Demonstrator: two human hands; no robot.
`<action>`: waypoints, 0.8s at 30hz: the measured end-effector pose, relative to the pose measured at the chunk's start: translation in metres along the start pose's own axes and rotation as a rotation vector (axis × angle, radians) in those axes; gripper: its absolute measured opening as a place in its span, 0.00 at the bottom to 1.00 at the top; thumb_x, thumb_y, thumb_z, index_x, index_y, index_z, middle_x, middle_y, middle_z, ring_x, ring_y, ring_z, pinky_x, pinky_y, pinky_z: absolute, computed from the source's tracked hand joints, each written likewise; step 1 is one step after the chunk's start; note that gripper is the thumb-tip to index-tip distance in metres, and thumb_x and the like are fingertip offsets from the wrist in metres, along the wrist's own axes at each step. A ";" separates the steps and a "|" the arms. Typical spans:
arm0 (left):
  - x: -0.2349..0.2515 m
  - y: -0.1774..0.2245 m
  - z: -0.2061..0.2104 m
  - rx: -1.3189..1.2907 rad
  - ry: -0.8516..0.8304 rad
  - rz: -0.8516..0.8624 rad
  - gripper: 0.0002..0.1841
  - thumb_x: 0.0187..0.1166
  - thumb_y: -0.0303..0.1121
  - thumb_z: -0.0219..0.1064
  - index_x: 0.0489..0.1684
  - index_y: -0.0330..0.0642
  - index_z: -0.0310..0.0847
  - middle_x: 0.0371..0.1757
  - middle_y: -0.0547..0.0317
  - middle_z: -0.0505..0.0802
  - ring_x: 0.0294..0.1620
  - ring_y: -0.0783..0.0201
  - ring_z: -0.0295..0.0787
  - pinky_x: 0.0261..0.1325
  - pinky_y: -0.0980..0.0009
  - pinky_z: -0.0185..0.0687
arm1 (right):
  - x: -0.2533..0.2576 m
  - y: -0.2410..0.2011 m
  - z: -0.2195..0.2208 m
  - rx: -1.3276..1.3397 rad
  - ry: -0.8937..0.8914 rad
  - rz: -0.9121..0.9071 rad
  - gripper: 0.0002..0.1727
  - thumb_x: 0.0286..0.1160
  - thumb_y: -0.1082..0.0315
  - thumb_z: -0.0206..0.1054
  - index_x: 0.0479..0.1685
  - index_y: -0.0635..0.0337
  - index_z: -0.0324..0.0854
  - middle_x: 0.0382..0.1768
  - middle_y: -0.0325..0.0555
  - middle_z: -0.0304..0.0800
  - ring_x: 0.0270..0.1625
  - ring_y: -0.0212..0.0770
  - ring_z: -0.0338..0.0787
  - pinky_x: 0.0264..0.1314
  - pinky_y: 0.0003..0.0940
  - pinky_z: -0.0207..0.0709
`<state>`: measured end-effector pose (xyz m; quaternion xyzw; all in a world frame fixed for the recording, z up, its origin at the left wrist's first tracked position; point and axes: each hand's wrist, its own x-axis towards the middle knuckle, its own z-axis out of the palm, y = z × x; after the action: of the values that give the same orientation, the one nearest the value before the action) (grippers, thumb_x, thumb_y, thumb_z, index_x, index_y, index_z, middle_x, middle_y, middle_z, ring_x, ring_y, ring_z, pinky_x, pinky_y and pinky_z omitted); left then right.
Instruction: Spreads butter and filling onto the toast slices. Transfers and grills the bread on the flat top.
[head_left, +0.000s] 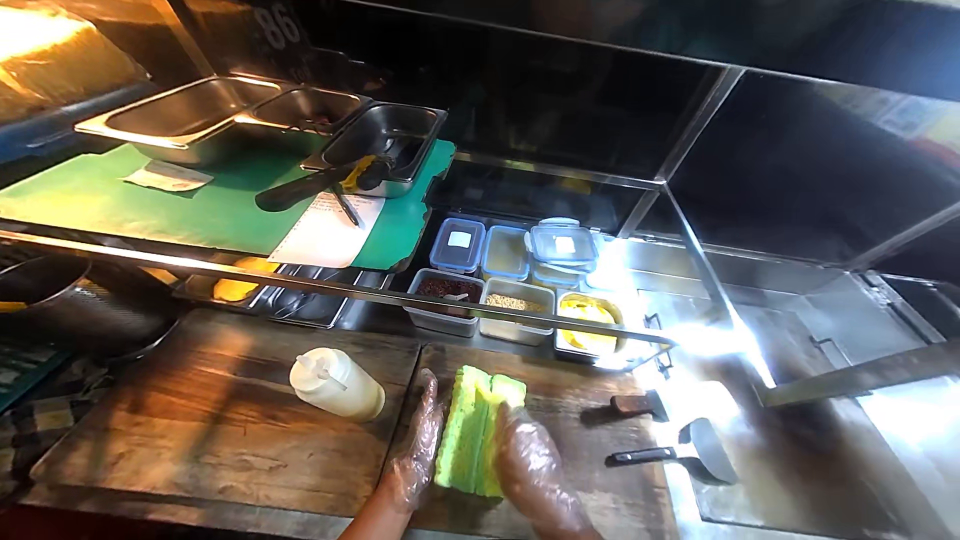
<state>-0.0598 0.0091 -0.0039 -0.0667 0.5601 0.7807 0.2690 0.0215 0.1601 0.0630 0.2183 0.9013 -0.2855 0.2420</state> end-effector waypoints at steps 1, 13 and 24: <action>0.000 0.001 0.002 -0.010 0.004 -0.013 0.34 0.95 0.55 0.31 0.86 0.40 0.65 0.74 0.49 0.86 0.71 0.62 0.86 0.72 0.61 0.85 | -0.018 -0.006 0.002 -0.109 -0.071 -0.003 0.28 0.82 0.63 0.57 0.83 0.47 0.71 0.67 0.60 0.85 0.62 0.62 0.91 0.60 0.63 0.85; 0.002 0.004 -0.001 -0.010 0.023 -0.052 0.36 0.94 0.57 0.29 0.86 0.41 0.66 0.72 0.49 0.88 0.69 0.60 0.87 0.71 0.60 0.85 | -0.054 -0.009 0.020 -0.064 -0.140 -0.061 0.23 0.85 0.61 0.54 0.76 0.53 0.77 0.59 0.61 0.90 0.58 0.62 0.92 0.56 0.63 0.86; 0.003 -0.002 -0.002 0.003 0.084 0.005 0.34 0.95 0.54 0.30 0.90 0.43 0.59 0.78 0.49 0.83 0.74 0.62 0.84 0.73 0.61 0.84 | -0.056 -0.007 0.022 0.397 -0.067 -0.048 0.21 0.89 0.57 0.55 0.68 0.57 0.84 0.49 0.55 0.95 0.52 0.53 0.95 0.59 0.57 0.86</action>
<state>-0.0614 0.0087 -0.0072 -0.0976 0.5723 0.7769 0.2436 0.0691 0.1270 0.0816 0.2306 0.8237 -0.4704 0.2170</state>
